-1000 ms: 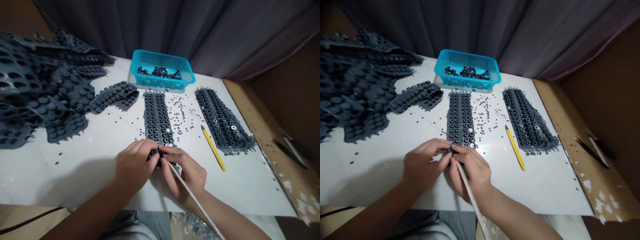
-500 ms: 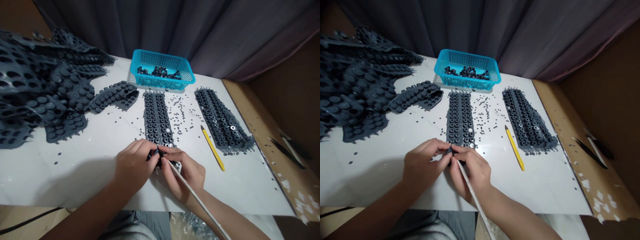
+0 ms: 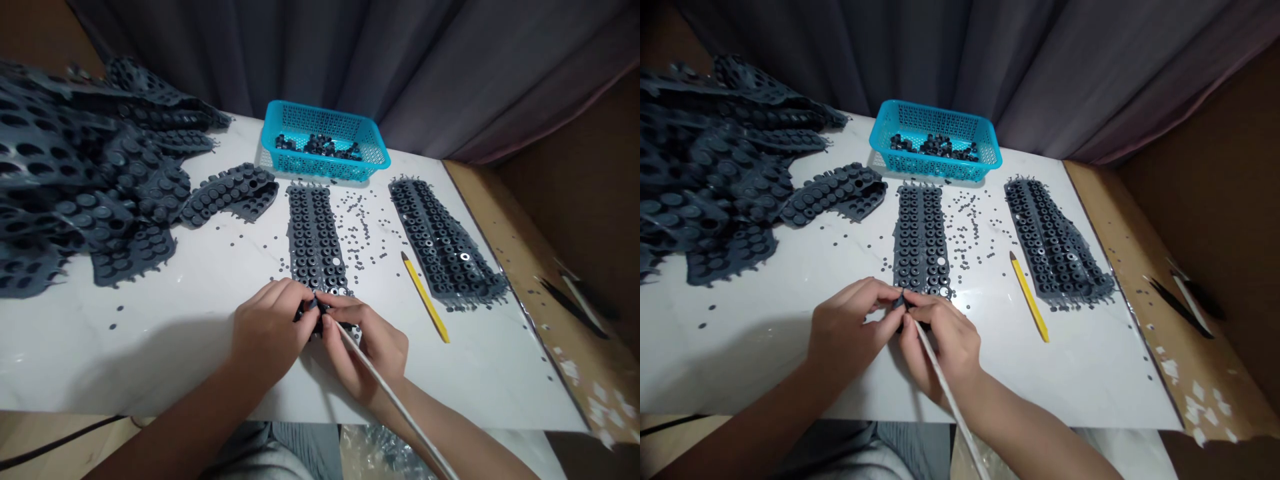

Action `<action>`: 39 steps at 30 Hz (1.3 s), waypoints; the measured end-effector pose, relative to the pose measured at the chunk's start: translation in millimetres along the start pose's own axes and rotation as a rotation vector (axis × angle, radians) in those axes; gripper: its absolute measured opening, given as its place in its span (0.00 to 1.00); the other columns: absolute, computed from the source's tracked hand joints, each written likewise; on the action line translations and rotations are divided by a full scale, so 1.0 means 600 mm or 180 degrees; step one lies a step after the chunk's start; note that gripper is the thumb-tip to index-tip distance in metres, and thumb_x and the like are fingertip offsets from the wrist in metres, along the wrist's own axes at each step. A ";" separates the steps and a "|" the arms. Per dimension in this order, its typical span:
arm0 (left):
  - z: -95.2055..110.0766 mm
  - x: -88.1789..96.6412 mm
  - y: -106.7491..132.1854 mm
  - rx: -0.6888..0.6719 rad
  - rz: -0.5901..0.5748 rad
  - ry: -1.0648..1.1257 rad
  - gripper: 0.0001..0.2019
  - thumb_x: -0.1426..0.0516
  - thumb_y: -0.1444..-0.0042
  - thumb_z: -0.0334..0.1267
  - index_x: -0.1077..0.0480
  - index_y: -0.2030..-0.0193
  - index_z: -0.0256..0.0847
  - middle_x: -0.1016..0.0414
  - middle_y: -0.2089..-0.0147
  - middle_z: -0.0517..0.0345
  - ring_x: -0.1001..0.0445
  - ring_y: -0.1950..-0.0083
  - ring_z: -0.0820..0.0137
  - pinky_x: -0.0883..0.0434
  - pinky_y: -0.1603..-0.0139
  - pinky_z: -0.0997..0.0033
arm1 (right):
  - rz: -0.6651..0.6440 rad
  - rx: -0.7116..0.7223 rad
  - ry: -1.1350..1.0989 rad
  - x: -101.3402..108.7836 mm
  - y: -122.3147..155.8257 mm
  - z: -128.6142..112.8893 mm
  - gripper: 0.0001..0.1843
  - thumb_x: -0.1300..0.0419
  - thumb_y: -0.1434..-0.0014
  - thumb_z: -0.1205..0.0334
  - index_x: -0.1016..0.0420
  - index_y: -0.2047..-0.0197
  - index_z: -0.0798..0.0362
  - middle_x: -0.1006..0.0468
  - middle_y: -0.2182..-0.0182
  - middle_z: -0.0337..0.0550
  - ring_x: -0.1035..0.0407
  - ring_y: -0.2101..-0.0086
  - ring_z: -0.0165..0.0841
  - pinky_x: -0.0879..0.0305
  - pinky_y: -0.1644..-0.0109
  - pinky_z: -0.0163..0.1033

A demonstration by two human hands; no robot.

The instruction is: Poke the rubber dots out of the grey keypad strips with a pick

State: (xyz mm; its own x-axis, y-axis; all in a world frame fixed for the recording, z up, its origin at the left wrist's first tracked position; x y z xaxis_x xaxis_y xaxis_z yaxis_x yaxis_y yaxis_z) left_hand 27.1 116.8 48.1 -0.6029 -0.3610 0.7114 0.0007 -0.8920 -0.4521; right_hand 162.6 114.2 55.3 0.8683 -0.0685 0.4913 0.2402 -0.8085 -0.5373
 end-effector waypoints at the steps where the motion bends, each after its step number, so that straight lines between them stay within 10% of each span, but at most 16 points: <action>1: 0.000 -0.001 0.000 -0.0004 0.0007 -0.0001 0.05 0.46 0.48 0.28 0.31 0.72 0.40 0.25 0.73 0.62 0.27 0.71 0.71 0.33 0.70 0.74 | 0.0000 0.0001 0.0005 0.000 0.001 0.001 0.09 0.41 0.45 0.75 0.31 0.64 0.52 0.19 0.65 0.47 0.22 0.62 0.35 0.24 0.60 0.39; 20: 0.001 0.000 0.003 0.0035 0.0118 -0.0027 0.05 0.45 0.51 0.28 0.32 0.74 0.40 0.27 0.75 0.63 0.27 0.73 0.72 0.33 0.72 0.73 | 0.0068 0.0711 0.0335 -0.010 0.006 0.008 0.13 0.44 0.44 0.79 0.32 0.58 0.55 0.21 0.60 0.54 0.25 0.57 0.38 0.24 0.56 0.44; 27: -0.005 -0.002 0.005 0.0115 0.0204 0.0203 0.04 0.44 0.51 0.27 0.30 0.71 0.40 0.24 0.71 0.63 0.25 0.69 0.72 0.31 0.68 0.75 | 0.0206 0.0312 0.0310 0.003 -0.005 0.010 0.11 0.43 0.44 0.77 0.32 0.61 0.52 0.19 0.65 0.47 0.23 0.59 0.37 0.24 0.59 0.41; 32: -0.018 -0.012 -0.001 0.1306 -0.0273 0.1529 0.02 0.41 0.52 0.31 0.29 0.71 0.41 0.24 0.73 0.63 0.27 0.74 0.76 0.31 0.72 0.79 | 0.0434 -0.0534 0.0142 0.024 -0.014 0.028 0.04 0.41 0.42 0.69 0.31 0.64 0.52 0.19 0.62 0.47 0.22 0.62 0.37 0.26 0.67 0.37; 39: -0.023 -0.034 0.006 0.2664 -0.1277 0.3415 0.15 0.34 0.55 0.39 0.28 0.60 0.41 0.25 0.69 0.62 0.25 0.68 0.75 0.30 0.69 0.81 | 0.0609 -0.1102 0.0128 0.051 -0.031 0.061 0.06 0.39 0.42 0.62 0.31 0.69 0.52 0.30 0.83 0.32 0.39 0.84 0.24 0.47 0.83 0.30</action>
State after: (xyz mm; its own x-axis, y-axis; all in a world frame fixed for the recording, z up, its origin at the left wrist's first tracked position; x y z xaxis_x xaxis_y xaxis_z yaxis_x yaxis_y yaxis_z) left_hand 28.5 124.3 24.7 -0.9787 -0.0078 -0.2051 -0.0758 -0.9149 0.3965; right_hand 200.6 148.4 55.3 0.8637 -0.2545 0.4350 -0.0909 -0.9277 -0.3621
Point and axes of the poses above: each hand's wrist, its own y-axis away from the middle knuckle, its own x-axis out of the back of the hand, z = x × y, the point moved 4 cm from there along -y, towards the middle knuckle
